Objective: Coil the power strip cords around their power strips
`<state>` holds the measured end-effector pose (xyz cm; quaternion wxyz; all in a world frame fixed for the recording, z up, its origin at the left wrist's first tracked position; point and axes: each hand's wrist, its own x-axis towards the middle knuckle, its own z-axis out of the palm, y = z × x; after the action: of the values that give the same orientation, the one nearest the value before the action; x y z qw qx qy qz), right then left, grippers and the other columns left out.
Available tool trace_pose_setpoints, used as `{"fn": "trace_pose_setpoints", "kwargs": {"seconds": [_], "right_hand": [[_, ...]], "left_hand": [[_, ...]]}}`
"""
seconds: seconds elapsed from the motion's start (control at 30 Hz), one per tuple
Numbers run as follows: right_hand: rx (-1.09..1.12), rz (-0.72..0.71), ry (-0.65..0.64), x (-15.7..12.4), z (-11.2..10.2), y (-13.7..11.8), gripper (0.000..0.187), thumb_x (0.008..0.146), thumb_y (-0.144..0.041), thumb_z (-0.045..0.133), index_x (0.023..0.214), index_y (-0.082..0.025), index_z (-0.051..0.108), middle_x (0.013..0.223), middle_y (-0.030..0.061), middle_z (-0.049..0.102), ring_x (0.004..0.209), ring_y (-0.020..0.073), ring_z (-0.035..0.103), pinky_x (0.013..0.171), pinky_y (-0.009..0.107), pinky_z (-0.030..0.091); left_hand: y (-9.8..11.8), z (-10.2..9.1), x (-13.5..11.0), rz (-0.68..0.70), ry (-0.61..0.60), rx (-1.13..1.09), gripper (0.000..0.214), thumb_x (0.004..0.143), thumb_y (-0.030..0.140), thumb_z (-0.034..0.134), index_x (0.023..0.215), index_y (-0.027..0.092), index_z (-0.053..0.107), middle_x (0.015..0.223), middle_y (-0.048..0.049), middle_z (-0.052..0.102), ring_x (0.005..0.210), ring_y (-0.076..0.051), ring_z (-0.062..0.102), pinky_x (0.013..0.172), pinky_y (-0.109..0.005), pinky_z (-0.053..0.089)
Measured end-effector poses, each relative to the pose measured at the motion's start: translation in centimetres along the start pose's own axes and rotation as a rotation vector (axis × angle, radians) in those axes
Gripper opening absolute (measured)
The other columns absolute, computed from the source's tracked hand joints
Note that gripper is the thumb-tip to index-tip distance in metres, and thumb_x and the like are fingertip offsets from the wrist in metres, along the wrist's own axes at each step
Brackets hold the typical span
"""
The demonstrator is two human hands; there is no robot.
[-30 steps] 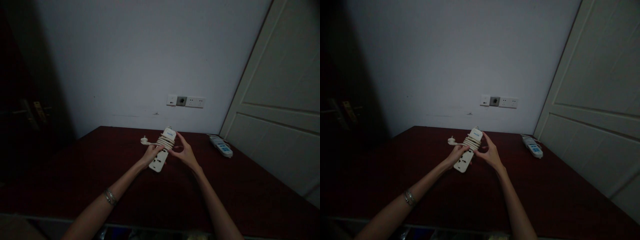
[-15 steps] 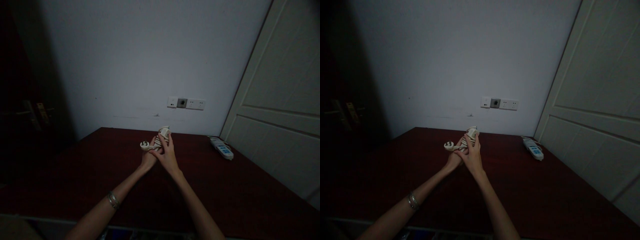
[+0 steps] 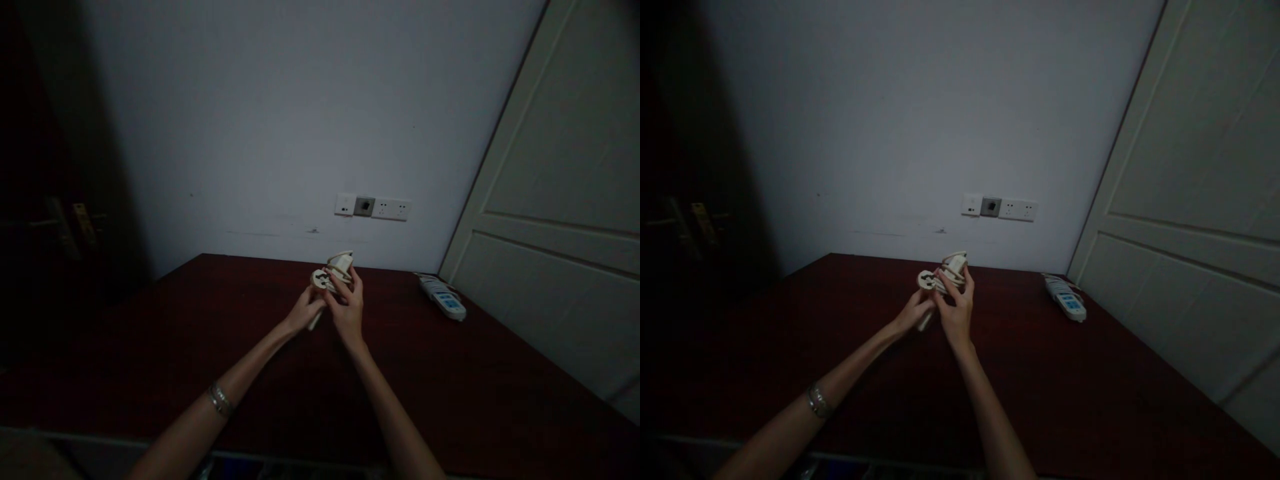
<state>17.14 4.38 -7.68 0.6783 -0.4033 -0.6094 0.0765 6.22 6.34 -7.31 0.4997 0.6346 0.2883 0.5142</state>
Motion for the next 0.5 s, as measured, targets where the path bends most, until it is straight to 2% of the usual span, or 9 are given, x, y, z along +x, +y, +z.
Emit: {"fn": "trace_pose_setpoints", "kwargs": {"seconds": [0.1, 0.17, 0.3, 0.37, 0.43, 0.5], "right_hand": [[0.029, 0.033, 0.001, 0.2, -0.3, 0.8, 0.031, 0.077, -0.034, 0.06, 0.106, -0.025, 0.065, 0.137, 0.0085, 0.034, 0.12, 0.0242, 0.042, 0.096, 0.042, 0.04], [0.042, 0.026, 0.003, 0.3, -0.5, 1.0, 0.027, 0.078, -0.034, 0.058, 0.1, -0.023, 0.067, 0.135, 0.0098, 0.038, 0.118, 0.0239, 0.045, 0.095, 0.042, 0.041], [-0.008, -0.032, -0.049, 0.3, -0.5, 0.5, 0.029, 0.083, -0.034, 0.051, 0.101, -0.019, 0.066, 0.138, 0.0117, 0.036, 0.123, 0.0242, 0.039, 0.103, 0.041, 0.031], [-0.044, -0.018, -0.071, 0.0, 0.0, 0.2, 0.036, 0.086, -0.035, 0.043, 0.115, -0.018, 0.059, 0.142, 0.0114, 0.03, 0.13, 0.0234, 0.03, 0.106, 0.041, 0.025], [-0.059, 0.045, -0.063, -0.3, 0.6, 0.0, 0.045, 0.089, -0.037, 0.038, 0.129, -0.018, 0.044, 0.143, 0.0118, 0.029, 0.133, 0.022, 0.023, 0.106, 0.041, 0.023], [-0.084, 0.083, -0.097, -0.4, 1.2, 0.1, 0.055, 0.088, -0.039, 0.037, 0.138, -0.017, 0.028, 0.14, 0.0143, 0.032, 0.132, 0.0221, 0.026, 0.105, 0.042, 0.025]], "left_hand": [[0.0, -0.3, -0.1, 0.005, -0.065, -0.073, 0.06, 0.066, 0.023, 0.059, 0.124, 0.015, 0.048, 0.114, -0.0077, 0.058, 0.103, -0.022, 0.053, 0.087, -0.029, 0.042], [0.0, -0.3, -0.2, 0.011, -0.074, -0.103, 0.072, 0.064, 0.023, 0.063, 0.132, 0.018, 0.039, 0.115, -0.007, 0.057, 0.1, -0.02, 0.054, 0.085, -0.028, 0.042], [-0.4, -0.5, 0.1, -0.062, 0.041, -0.074, 0.097, 0.059, 0.026, 0.069, 0.141, 0.017, 0.018, 0.098, -0.0056, 0.056, 0.078, -0.013, 0.056, 0.073, -0.026, 0.044], [-0.7, -0.7, 0.4, -0.083, 0.101, 0.006, 0.093, 0.057, 0.027, 0.07, 0.138, 0.012, 0.026, 0.092, -0.0048, 0.054, 0.076, -0.013, 0.054, 0.073, -0.027, 0.045], [-1.0, -0.9, 0.7, -0.044, 0.14, 0.16, 0.08, 0.057, 0.026, 0.07, 0.129, 0.01, 0.039, 0.094, -0.006, 0.052, 0.083, -0.016, 0.053, 0.08, -0.03, 0.044], [-1.3, -0.9, 0.6, 0.026, 0.183, 0.352, 0.068, 0.057, 0.022, 0.068, 0.121, 0.009, 0.047, 0.098, -0.0083, 0.05, 0.092, -0.02, 0.05, 0.088, -0.034, 0.04]]}}
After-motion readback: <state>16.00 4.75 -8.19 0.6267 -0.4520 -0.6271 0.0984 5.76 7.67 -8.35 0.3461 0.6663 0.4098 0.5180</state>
